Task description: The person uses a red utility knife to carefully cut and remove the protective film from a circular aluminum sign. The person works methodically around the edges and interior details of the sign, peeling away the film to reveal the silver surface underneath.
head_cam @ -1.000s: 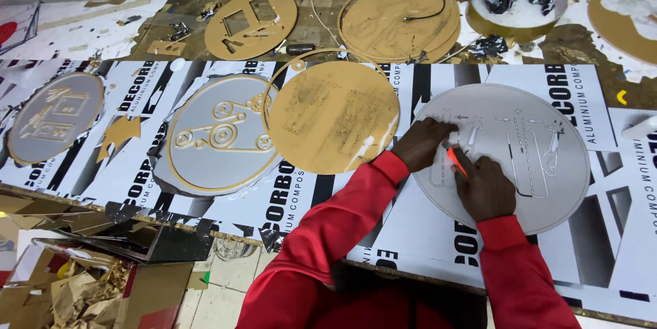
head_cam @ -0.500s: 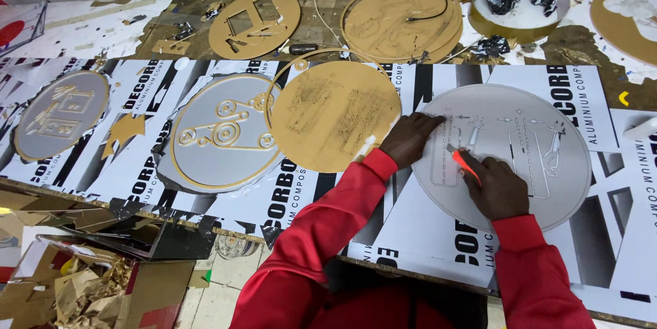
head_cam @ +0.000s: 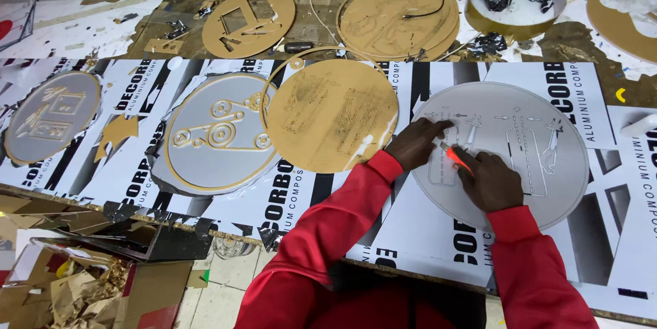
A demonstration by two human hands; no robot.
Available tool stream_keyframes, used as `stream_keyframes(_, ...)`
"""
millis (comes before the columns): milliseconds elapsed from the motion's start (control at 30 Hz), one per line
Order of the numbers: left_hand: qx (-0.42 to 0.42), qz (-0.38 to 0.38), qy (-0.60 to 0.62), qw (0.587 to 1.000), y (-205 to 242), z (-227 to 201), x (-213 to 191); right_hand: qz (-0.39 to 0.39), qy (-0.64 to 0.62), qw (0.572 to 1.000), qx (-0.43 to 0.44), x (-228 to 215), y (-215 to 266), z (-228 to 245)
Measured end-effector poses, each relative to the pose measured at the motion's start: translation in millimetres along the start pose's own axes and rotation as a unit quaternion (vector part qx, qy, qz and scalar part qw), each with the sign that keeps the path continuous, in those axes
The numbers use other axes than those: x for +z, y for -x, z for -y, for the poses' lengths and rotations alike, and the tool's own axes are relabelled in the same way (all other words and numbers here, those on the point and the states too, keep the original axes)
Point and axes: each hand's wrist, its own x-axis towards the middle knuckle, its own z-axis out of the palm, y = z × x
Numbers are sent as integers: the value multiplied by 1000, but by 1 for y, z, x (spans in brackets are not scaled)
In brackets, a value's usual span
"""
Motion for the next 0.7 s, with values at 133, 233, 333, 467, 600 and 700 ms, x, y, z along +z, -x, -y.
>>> stream_keyframes(133, 0, 5, 1, 1000, 0, 0, -1, 16, -18, 1000, 7, 6, -7, -6)
stream_keyframes(233, 12, 12, -28, 999, -3, -2, -4, 80, -39, 996, 21, 9, -11, -8)
stream_keyframes(333, 14, 25, -45, 999, -5, -1, -5, 36, -27, 998, 45, 2, -12, -4)
stream_keyframes(467, 23, 10, -43, 999, -8, 10, 9, 18, -36, 998, -39, -10, -5, 0)
stream_keyframes(600, 17, -6, -35, 999, -14, 7, 6, -59, 75, 995, -8, 23, 1, 3)
stream_keyframes(700, 46, 4, -88, 995, -13, -4, -4, -237, 123, 962, -60, 57, 2, -8)
